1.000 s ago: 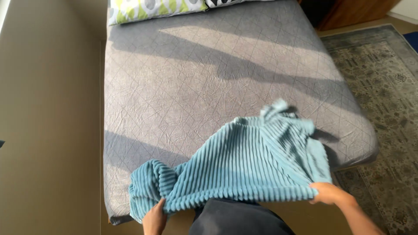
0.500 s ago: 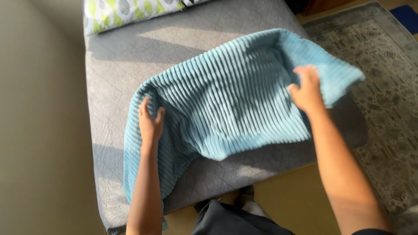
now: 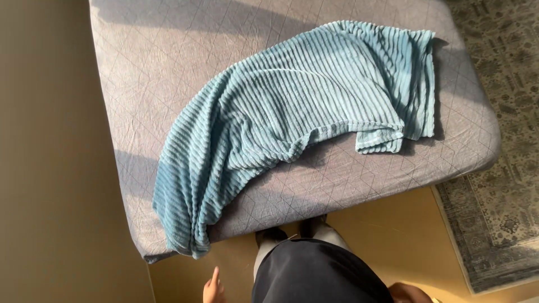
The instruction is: The person dusts a bed with a duster, then picks up a light blue blanket from a laundry basket. They spread the blanket over the bed, smooth it out, and fold it neatly into a rectangular shape. Finally, they dust the folded blanket with the duster.
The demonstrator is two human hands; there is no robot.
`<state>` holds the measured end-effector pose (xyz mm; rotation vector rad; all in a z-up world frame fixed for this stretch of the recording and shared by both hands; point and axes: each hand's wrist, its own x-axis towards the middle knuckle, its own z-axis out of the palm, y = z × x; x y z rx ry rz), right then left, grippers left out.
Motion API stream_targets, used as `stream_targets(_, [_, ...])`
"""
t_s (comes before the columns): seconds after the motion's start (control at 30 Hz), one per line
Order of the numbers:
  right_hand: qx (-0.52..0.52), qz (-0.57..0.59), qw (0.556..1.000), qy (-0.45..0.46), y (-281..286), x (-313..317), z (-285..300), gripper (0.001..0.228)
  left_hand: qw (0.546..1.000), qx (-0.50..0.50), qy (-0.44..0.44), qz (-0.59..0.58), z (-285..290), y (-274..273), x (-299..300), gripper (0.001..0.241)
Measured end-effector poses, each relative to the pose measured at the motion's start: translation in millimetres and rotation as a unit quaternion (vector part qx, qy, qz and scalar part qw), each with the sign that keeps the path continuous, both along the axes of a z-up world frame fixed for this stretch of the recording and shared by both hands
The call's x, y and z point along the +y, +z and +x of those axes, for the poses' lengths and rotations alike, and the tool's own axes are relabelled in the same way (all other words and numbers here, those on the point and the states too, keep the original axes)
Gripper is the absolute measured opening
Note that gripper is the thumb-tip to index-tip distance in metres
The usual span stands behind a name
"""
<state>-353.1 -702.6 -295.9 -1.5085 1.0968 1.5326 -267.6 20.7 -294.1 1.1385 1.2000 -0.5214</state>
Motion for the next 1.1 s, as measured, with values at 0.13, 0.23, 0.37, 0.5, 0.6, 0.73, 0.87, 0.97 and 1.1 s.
stream_targets(0.13, [0.014,-0.041,0.985,0.169,13.6,28.7,108.3,0.049,0.998,0.05,-0.04,-0.02,127.6,22.0,-42.9,0.099])
stream_targets(0.23, [-0.501,-0.052,0.863,-0.03,-3.5,37.6,170.5,0.028,0.99,-0.062,0.039,-0.124,219.6,9.6,-52.9,0.106])
stream_targets(0.37, [-0.443,0.002,0.885,-0.142,126.5,116.2,256.6,0.038,0.981,-0.073,0.149,-0.104,286.6,-35.8,-15.4,0.059])
stream_targets(0.5, [-0.464,0.044,0.88,-0.091,119.5,130.5,219.6,0.042,0.921,-0.288,0.263,-0.004,316.6,-3.1,50.0,0.045])
stream_targets(0.6, [-0.382,-0.018,0.914,-0.135,142.6,95.5,181.3,0.046,0.918,-0.262,0.292,0.062,333.1,31.5,127.9,0.06])
stream_targets(0.73, [-0.291,-0.097,0.917,-0.253,134.5,12.3,160.5,0.055,0.927,-0.205,0.267,0.167,336.2,90.8,110.1,0.06])
stream_targets(0.87, [-0.352,-0.123,0.884,-0.282,87.7,-82.5,231.3,0.053,0.949,-0.153,0.022,0.274,286.9,56.7,45.9,0.071])
stream_targets(0.97, [-0.431,-0.106,0.852,-0.276,51.6,-139.7,331.1,0.044,0.941,-0.126,-0.126,0.288,199.1,30.0,-55.1,0.079])
stream_targets(1.1, [-0.419,-0.182,0.878,-0.144,32.7,-160.0,433.7,0.051,0.923,-0.039,-0.32,0.209,34.7,9.1,-201.5,0.077])
